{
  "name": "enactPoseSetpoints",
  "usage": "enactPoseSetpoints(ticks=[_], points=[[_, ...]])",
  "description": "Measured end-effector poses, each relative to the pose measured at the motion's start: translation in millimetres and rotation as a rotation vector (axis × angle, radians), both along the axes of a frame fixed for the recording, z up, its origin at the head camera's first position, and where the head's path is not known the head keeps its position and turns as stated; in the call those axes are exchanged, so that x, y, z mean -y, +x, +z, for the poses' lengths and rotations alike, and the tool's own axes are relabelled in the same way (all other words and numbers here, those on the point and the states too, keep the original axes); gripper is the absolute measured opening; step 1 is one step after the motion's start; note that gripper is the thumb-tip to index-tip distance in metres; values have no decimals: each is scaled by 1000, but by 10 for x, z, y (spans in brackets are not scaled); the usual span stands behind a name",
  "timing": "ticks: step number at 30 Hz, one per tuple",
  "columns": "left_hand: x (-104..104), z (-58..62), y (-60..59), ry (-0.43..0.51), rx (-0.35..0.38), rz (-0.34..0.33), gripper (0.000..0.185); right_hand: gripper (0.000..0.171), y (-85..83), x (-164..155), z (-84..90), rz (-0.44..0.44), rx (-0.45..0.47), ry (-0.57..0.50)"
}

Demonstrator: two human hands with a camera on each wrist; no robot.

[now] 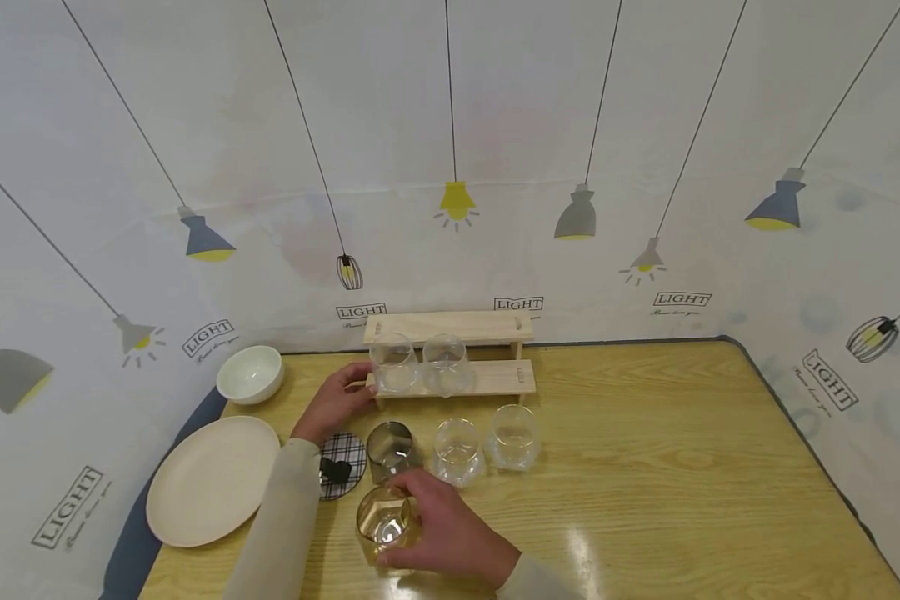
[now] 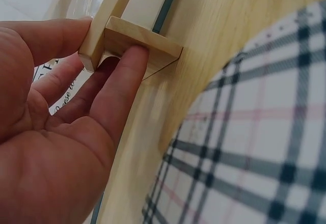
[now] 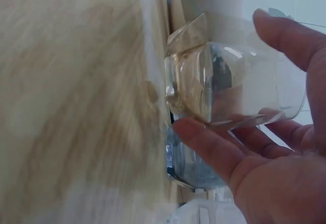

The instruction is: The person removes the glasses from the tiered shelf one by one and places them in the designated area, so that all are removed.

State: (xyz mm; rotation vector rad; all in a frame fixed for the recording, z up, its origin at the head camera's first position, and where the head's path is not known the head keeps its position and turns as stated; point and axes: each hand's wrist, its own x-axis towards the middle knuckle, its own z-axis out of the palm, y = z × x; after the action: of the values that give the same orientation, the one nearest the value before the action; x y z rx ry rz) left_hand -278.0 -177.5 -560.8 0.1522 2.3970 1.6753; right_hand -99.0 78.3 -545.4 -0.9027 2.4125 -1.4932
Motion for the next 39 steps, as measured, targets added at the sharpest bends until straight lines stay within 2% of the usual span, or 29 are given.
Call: enactPoseSetpoints(ticks=[5, 10, 18, 22, 25, 27, 32, 39], points=[[6, -18, -10, 15, 9, -1, 45, 78, 37, 72, -35, -17, 9, 37], [8, -24, -17, 23, 9, -1, 45, 78, 62, 104, -51, -31, -19, 100], [3, -31, -16, 25, 20, -2, 45, 84, 89, 80, 21, -51, -86, 163], [2, -28, -15, 38, 26, 0, 45, 89, 97, 44, 69, -45, -86, 172], [7, -41, -20, 65, 41, -2, 44, 84, 79, -5, 119, -38, -78, 133], [14, -46, -29, 89, 55, -2, 45, 75, 44, -49, 162, -41, -77, 86], [29, -67, -59, 126, 73, -15, 46, 49, -95, -174, 270, -86, -147, -58], [40, -96, -95, 127, 80, -18, 46, 38, -301, -274, 442, -139, -227, -103]])
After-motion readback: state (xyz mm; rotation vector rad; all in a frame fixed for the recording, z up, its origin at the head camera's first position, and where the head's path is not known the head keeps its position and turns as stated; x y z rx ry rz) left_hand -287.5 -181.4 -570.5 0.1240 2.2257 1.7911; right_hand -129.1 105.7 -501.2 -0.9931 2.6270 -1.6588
